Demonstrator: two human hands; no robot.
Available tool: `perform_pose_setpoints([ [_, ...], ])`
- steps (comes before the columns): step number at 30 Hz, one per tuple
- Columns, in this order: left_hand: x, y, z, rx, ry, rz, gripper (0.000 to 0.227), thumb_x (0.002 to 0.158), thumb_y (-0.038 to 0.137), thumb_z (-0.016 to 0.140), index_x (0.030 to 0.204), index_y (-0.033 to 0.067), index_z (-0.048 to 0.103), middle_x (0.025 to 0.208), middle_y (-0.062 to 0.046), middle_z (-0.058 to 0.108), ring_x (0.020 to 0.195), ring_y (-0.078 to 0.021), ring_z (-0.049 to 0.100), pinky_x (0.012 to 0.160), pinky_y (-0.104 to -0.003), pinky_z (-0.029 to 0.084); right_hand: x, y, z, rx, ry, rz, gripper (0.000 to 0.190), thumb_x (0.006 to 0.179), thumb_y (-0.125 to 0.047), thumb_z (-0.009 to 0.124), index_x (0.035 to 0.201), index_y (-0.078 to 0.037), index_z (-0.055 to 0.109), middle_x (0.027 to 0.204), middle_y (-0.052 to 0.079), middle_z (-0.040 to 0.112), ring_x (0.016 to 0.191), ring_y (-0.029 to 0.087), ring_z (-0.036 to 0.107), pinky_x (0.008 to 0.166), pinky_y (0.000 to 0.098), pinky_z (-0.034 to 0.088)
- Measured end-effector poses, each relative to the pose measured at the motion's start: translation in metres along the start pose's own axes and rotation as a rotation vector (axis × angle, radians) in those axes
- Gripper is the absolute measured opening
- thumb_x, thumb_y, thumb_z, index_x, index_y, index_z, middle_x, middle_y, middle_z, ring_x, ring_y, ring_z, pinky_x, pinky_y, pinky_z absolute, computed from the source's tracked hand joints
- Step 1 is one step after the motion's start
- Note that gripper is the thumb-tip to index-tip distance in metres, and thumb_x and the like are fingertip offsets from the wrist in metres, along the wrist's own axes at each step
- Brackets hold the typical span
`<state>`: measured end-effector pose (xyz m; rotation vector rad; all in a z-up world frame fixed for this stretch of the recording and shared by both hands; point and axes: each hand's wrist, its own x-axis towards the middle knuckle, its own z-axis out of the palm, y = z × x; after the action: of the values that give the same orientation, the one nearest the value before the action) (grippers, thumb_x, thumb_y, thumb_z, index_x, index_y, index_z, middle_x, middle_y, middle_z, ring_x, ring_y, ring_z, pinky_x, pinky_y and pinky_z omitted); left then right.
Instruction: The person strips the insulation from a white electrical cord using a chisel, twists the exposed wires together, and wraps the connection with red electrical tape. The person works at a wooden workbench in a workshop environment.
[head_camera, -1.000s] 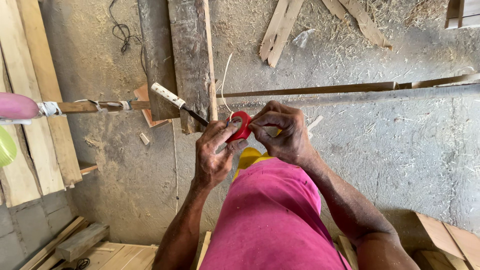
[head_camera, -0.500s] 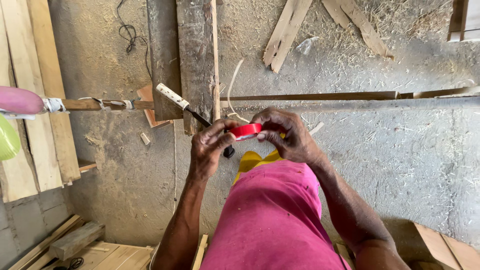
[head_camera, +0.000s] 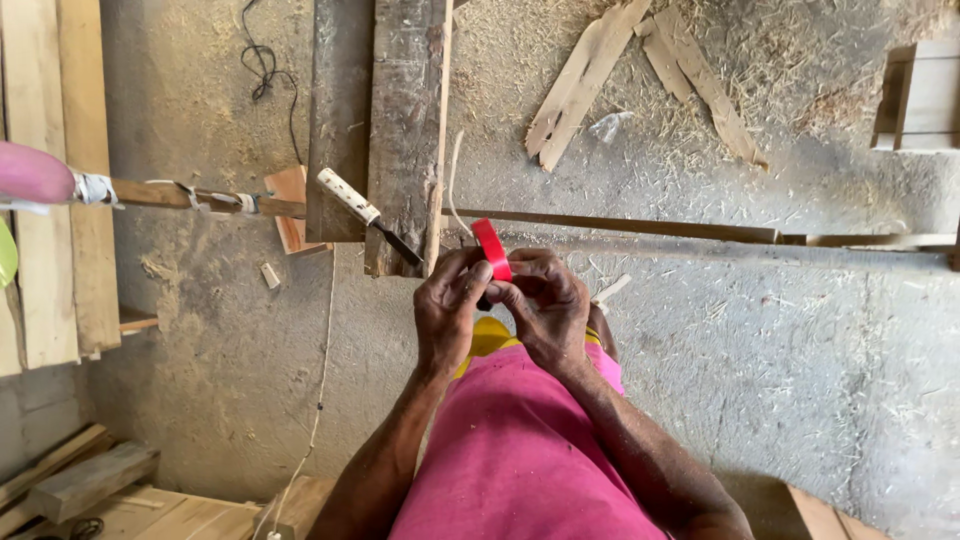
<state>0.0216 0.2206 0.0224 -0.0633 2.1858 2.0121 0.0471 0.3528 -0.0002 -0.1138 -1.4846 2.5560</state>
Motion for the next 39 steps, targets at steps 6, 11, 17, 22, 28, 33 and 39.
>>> perform_pose_setpoints([
  [6,0.009,0.013,-0.006,0.279,-0.034,0.055,0.034,0.099,0.029,0.065,0.123,0.0050,0.072,0.100,-0.005,0.068,0.076,-0.0103,0.063,0.065,-0.027,0.056,0.007,-0.018,-0.006,-0.262,-0.111,-0.091,0.015,0.097,0.001,0.074,0.111,0.003,0.072,0.116,0.012,0.071,0.104,0.016,0.072,0.090,0.0290,0.063],
  [11,0.009,0.014,-0.008,0.468,-0.065,0.229,0.031,0.105,0.032,0.063,0.119,0.0065,0.074,0.097,-0.005,0.069,0.087,-0.0132,0.062,0.074,-0.030,0.056,0.012,-0.033,-0.012,-0.403,-0.067,-0.020,0.017,0.095,-0.002,0.074,0.110,0.002,0.068,0.105,0.010,0.075,0.095,0.013,0.075,0.083,0.0267,0.066],
  [17,0.006,0.014,-0.011,0.487,-0.158,0.423,0.036,0.106,0.033,0.062,0.123,0.0014,0.067,0.111,-0.011,0.068,0.105,-0.0218,0.062,0.090,-0.035,0.055,0.019,-0.043,-0.016,-0.405,-0.042,-0.097,0.017,0.097,0.002,0.071,0.113,0.004,0.073,0.106,0.011,0.076,0.098,0.015,0.075,0.084,0.0274,0.064],
  [22,0.011,0.011,-0.010,0.698,-0.156,0.556,0.038,0.106,0.033,0.062,0.125,-0.0001,0.065,0.109,-0.011,0.064,0.105,-0.0245,0.057,0.094,-0.039,0.053,0.023,-0.057,-0.020,-0.727,-0.134,-0.313,0.020,0.091,0.005,0.074,0.111,0.001,0.074,0.104,0.014,0.075,0.093,0.022,0.076,0.077,0.0288,0.064],
  [28,0.007,0.020,-0.008,0.842,-0.207,0.483,0.035,0.103,0.033,0.064,0.116,0.0011,0.066,0.096,-0.009,0.058,0.094,-0.0265,0.051,0.082,-0.042,0.049,0.026,-0.067,-0.026,-0.828,-0.238,-0.373,0.018,0.087,0.006,0.075,0.105,0.001,0.073,0.102,0.014,0.072,0.091,0.026,0.074,0.074,0.0328,0.062],
  [33,0.006,0.028,-0.004,0.842,-0.229,0.482,0.036,0.104,0.033,0.062,0.120,-0.0001,0.065,0.100,-0.010,0.058,0.097,-0.0270,0.053,0.084,-0.042,0.049,0.028,-0.067,-0.031,-0.827,-0.258,-0.336,0.015,0.086,0.005,0.075,0.101,0.001,0.074,0.099,0.013,0.072,0.089,0.024,0.074,0.074,0.0325,0.062],
  [39,0.003,0.022,-0.004,0.807,-0.227,0.442,0.039,0.103,0.036,0.062,0.120,0.0008,0.066,0.098,-0.009,0.059,0.098,-0.0264,0.054,0.085,-0.040,0.051,0.028,-0.065,-0.032,-0.818,-0.286,-0.340,0.016,0.086,0.004,0.075,0.101,0.001,0.073,0.100,0.013,0.072,0.088,0.024,0.074,0.072,0.0319,0.063],
])
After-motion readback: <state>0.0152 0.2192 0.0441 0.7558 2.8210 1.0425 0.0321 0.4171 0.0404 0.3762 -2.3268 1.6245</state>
